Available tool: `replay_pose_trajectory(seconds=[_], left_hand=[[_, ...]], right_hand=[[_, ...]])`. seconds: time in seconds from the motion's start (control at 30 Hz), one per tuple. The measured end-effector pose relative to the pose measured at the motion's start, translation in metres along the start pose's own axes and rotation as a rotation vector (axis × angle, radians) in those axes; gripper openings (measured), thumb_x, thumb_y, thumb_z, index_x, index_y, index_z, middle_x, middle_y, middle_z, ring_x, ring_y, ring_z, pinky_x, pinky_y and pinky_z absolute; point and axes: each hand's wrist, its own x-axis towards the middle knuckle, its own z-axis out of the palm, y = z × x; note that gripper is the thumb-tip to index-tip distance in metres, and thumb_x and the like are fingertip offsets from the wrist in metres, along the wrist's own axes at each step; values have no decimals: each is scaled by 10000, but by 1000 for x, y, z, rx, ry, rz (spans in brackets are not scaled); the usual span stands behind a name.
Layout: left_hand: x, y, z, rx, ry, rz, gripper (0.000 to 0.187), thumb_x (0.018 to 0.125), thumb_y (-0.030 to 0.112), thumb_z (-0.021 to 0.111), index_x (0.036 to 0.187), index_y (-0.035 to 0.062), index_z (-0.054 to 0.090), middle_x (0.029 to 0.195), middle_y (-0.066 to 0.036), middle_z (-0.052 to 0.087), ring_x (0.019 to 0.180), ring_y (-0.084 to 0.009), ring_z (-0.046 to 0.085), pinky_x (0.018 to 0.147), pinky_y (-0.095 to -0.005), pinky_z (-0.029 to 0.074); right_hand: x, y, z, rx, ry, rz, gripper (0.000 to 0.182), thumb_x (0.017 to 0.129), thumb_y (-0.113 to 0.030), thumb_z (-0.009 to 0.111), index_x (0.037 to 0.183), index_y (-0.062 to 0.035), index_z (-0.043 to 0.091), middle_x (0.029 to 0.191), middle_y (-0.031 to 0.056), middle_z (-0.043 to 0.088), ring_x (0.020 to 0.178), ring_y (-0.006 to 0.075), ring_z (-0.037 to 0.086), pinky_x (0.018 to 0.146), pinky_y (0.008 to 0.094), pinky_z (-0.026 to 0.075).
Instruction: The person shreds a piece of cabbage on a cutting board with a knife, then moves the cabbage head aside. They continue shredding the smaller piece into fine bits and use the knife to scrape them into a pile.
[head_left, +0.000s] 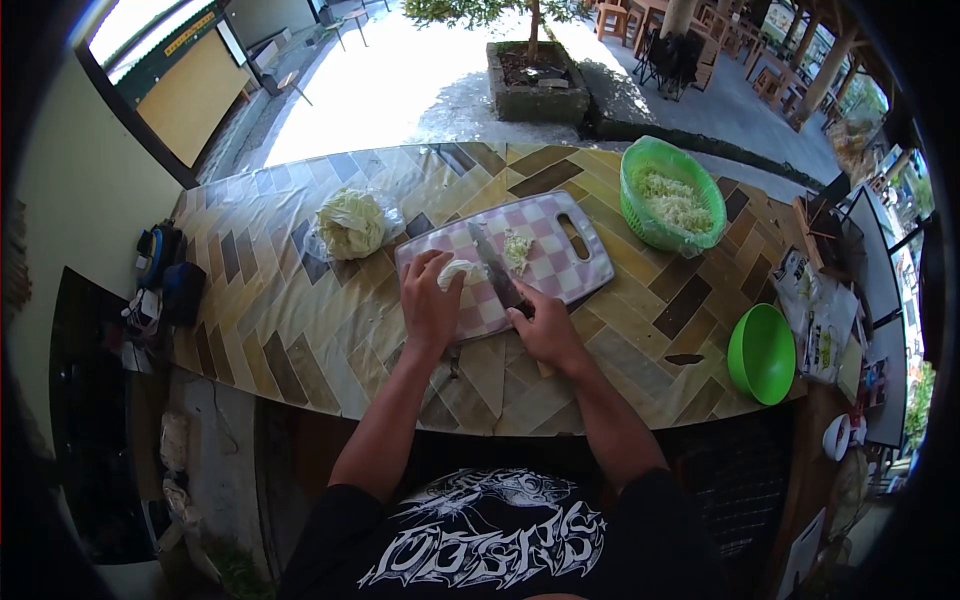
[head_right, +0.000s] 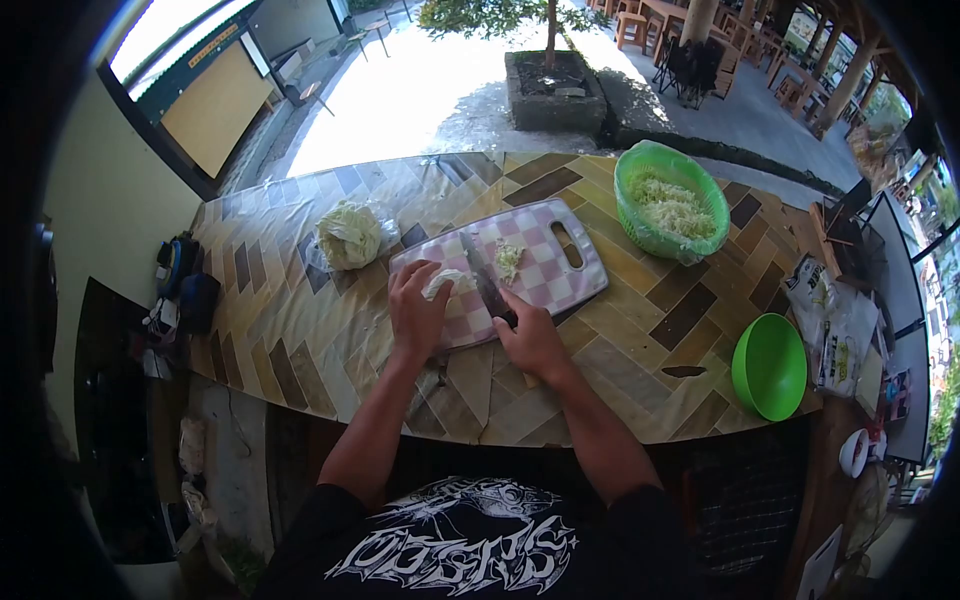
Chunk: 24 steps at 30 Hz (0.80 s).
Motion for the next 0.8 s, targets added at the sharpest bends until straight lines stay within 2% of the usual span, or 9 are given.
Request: replay_pose_trajectory(seconds=[0.1, 0.2, 0.37, 0.47, 0.5, 0.57, 0.7, 0.8], left_hand=[[2, -2, -1, 85, -23, -10, 348, 907, 211, 846, 1194, 24, 786, 1278, -164, 729, 1170, -367, 691, 1028, -451, 543], [4, 9, -5, -116, -233, -137, 386, 917, 242, 846, 1224, 19, 777, 1256, -184, 725, 1155, -383, 688, 1029, -457, 537], [9, 22, -8, -66, -173, -110, 423, 911, 236, 847, 1267, 20, 768, 1216, -197, 717, 1129, -380, 698, 1005, -455, 546], [13, 15, -11, 59, -190, -123, 444, 906, 241, 850, 1294, 39, 769, 1229, -189, 709, 1154, -371, 683, 1016, -453, 534], [11, 11, -11, 108, -201, -127, 450, 905, 243, 850, 1302, 47, 770, 1238, -184, 707, 1170, -368, 675, 1025, -453, 527], [5, 2, -6, 175, -112, -77, 445, 902, 251, 853, 1294, 54, 780, 1253, -176, 704, 1185, -369, 669, 1040, -456, 518], [-2, 7, 2, 312, 135, 77, 372, 917, 216, 824, 1262, 79, 801, 1304, -149, 700, 1224, -369, 651, 1104, -466, 466], [-2, -1, 2, 225, -3, 169, 312, 945, 183, 780, 1241, 90, 808, 1297, -120, 717, 1220, -356, 656, 1129, -467, 442]], right_hand=[[0, 1, 0, -37, 14, -46, 568, 965, -133, 700, 1451, 140, 587, 1345, 369, 683, 1284, 465, 680, 1118, 446, 527], [0, 1, 0, -39, 11, -42, 559, 966, -134, 700, 1442, 139, 594, 1311, 370, 694, 1249, 469, 696, 1092, 455, 539], [1, 3, 1, -27, 16, -50, 546, 962, -134, 703, 1432, 127, 607, 1245, 375, 711, 1179, 484, 716, 1045, 469, 556], [1, 12, 3, -62, -3, -47, 565, 970, -127, 711, 1470, 105, 586, 1247, 361, 727, 1184, 406, 754, 1019, 412, 562], [0, 9, 2, -50, -1, -47, 555, 965, -127, 708, 1457, 104, 597, 1228, 366, 724, 1164, 435, 745, 1012, 435, 563], [-1, -1, 0, -29, 4, -53, 537, 955, -128, 703, 1432, 103, 619, 1190, 374, 718, 1123, 492, 726, 999, 483, 566], [-3, -11, -3, -17, -30, -26, 557, 953, -109, 691, 1468, 79, 596, 1166, 374, 720, 1099, 493, 729, 972, 481, 566], [-6, -10, -2, -61, -30, -52, 585, 950, -91, 684, 1503, 65, 571, 1187, 373, 718, 1101, 484, 735, 973, 460, 565]])
